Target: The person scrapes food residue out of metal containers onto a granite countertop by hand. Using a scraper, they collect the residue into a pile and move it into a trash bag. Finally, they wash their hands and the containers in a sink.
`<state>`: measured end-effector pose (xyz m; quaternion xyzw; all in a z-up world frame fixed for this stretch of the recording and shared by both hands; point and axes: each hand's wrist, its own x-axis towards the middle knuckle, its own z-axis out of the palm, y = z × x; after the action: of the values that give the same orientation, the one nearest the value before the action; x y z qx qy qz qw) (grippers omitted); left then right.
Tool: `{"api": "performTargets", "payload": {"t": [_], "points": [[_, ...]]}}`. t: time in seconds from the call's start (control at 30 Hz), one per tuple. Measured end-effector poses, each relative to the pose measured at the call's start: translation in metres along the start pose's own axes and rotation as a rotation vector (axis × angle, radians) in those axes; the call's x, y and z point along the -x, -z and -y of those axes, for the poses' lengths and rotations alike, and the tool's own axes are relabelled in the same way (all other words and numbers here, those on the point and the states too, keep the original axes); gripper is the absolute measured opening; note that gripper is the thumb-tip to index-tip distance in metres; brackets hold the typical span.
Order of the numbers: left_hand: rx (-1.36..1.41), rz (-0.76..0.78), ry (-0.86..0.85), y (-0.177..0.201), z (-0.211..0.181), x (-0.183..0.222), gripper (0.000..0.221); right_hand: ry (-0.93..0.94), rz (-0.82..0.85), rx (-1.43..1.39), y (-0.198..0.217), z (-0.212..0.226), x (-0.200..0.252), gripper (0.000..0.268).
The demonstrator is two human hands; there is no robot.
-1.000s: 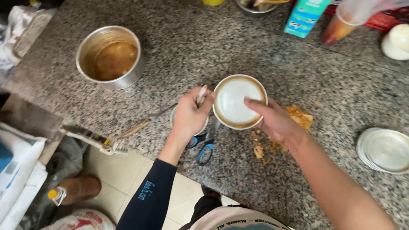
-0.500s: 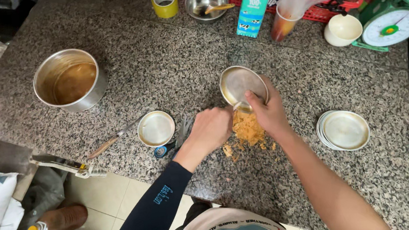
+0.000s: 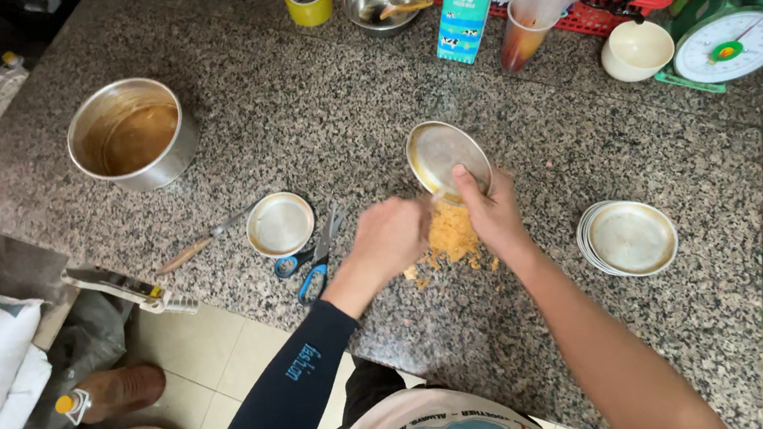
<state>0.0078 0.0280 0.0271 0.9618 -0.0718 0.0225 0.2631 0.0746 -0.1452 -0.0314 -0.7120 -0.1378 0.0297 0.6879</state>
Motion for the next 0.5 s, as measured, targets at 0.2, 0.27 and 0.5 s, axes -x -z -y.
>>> {"api": "performTargets", "payload": {"t": [0.2, 0.27, 0.5], "points": [[-0.047, 0.012, -0.014, -0.013, -0.011, 0.008, 0.013, -0.039, 0.017, -0.098, 0.008, -0.006, 0.005, 0.028], [-0.161, -0.057, -0.009, -0.017, -0.013, 0.011, 0.014, 0.032, 0.046, -0.074, 0.011, -0.009, 0.008, 0.028], [-0.103, -0.050, 0.037, -0.018, -0.023, 0.019, 0.018, 0.070, 0.044, -0.003, 0.023, -0.015, 0.010, 0.029]]}}
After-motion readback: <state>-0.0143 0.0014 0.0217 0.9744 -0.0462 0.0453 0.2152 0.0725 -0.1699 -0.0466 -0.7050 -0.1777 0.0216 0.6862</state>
